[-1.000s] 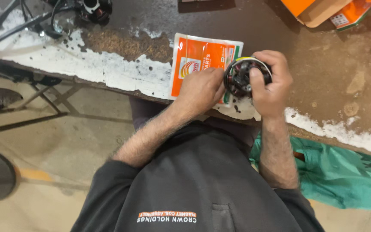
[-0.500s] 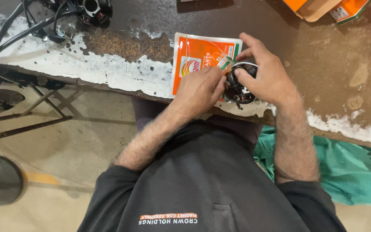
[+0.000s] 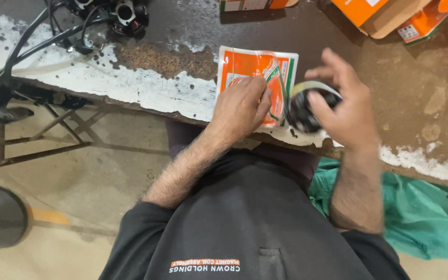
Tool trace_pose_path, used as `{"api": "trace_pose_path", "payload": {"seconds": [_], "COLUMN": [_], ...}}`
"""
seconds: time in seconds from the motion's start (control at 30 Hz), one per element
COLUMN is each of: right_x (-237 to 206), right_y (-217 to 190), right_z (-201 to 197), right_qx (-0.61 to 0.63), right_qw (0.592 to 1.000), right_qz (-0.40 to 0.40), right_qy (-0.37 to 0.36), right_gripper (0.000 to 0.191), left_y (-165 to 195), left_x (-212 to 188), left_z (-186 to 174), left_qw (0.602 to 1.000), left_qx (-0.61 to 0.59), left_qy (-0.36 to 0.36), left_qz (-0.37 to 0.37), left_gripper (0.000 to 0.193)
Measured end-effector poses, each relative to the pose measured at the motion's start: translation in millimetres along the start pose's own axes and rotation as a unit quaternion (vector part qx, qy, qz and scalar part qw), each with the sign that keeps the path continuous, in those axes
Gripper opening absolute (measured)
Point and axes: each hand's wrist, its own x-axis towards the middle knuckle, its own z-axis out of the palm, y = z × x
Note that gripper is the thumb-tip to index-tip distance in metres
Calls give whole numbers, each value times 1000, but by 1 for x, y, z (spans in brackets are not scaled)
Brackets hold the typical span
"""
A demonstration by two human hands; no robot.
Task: The person picks up magneto coil assemblies with attached wires from a workbench, opens a plastic pouch, and places each coil assembly inside, pressing the pouch closed. They repeat this packing cycle for successive coil units, setting completed pouches aside on the bench.
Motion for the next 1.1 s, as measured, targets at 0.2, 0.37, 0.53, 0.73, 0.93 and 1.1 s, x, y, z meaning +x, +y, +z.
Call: {"api": "trace_pose_path", "payload": {"seconds": [0.2, 0.37, 0.53, 0.73, 0.93, 1.1], "right_x": [1, 10, -4, 17, 32, 36], "right_y": [18, 34, 23, 26, 26, 24], "right_z": [-5, 4, 3, 24, 33, 46], "right_qx": [127, 76, 103, -70, -133, -81], "right_qw": [972, 986, 994, 997, 990, 996], "right_qz": [15, 33, -4, 13, -53, -13], "right_qy": [-198, -147, -21, 6, 8, 47], "right_gripper": [61, 58, 57, 79, 87, 98], "left_y": [-3, -6, -3, 2, 20, 13], "left_x": [-4, -4, -4, -6, -3, 25], "left_z": [6, 2, 1, 6, 11, -11], "left_qw": [999, 1000, 999, 1000, 998, 996], "left_qx": [-19, 13, 16, -11, 17, -3], "left_qy": [-48, -21, -30, -16, -29, 39], "left_qz": [9, 9, 12, 14, 53, 79], "left_gripper": [16, 15, 16, 16, 14, 13]}}
